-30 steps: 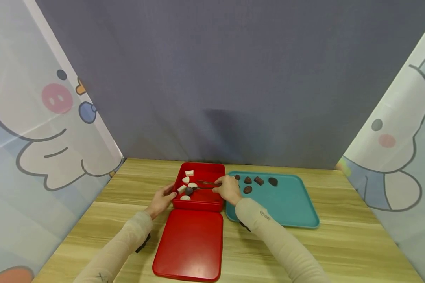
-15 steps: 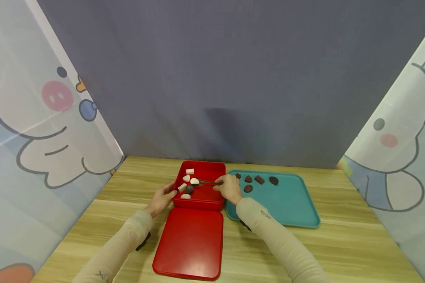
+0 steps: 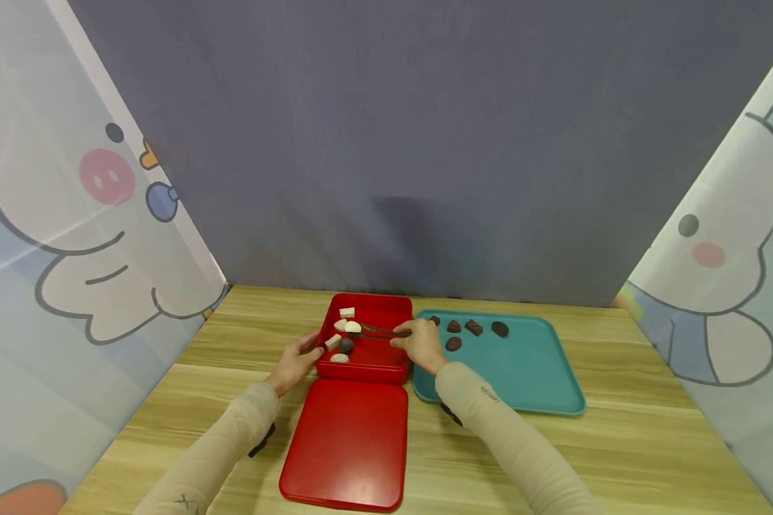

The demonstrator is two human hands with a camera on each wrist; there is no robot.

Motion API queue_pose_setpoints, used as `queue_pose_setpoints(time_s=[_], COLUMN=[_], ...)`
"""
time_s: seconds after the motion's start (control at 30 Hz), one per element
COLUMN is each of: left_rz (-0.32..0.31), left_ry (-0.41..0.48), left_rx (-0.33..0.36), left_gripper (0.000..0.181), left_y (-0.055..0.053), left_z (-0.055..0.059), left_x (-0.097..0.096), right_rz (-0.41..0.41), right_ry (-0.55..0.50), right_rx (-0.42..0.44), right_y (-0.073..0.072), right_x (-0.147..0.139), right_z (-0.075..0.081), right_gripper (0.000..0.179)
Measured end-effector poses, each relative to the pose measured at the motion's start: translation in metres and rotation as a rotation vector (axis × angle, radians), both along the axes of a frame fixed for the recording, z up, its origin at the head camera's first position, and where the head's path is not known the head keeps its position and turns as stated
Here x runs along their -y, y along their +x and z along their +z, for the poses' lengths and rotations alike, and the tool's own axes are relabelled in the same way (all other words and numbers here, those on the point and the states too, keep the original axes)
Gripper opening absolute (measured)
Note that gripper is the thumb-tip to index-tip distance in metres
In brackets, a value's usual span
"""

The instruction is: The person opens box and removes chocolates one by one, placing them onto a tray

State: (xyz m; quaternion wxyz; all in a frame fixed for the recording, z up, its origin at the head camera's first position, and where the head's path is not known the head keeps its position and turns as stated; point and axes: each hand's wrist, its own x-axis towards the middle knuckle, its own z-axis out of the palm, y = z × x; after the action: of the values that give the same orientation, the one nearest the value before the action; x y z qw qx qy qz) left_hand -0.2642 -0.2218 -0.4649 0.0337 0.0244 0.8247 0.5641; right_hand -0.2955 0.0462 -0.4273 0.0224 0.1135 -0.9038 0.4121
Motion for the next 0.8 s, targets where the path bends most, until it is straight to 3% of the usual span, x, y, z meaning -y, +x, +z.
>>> queue_pose_setpoints(time_s=[0.37,0.53,0.8], left_rz=[0.001,-0.003,0.011], left_ry=[0.011,0.008,-0.015], left_rx=[-0.001,-0.003,0.006], left_gripper=[0.051,0.051,0.051], left_y=[-0.003,-0.004,-0.002], left_z=[-0.001,0.000,-0.002], left_x=[-0.002,-0.003,-0.001], right_rz=[0.011,0.035,0.052], right_ry=[-0.061,-0.085,-0.124], right_rx=[-0.012,-0.039,0.004], right_y=[-0.002,0.003,0.012], right_x=[-0.007,-0.012,-0.023], right_z=[-0.002,0.001,0.007], right_gripper=[0.021,0.022,0.024])
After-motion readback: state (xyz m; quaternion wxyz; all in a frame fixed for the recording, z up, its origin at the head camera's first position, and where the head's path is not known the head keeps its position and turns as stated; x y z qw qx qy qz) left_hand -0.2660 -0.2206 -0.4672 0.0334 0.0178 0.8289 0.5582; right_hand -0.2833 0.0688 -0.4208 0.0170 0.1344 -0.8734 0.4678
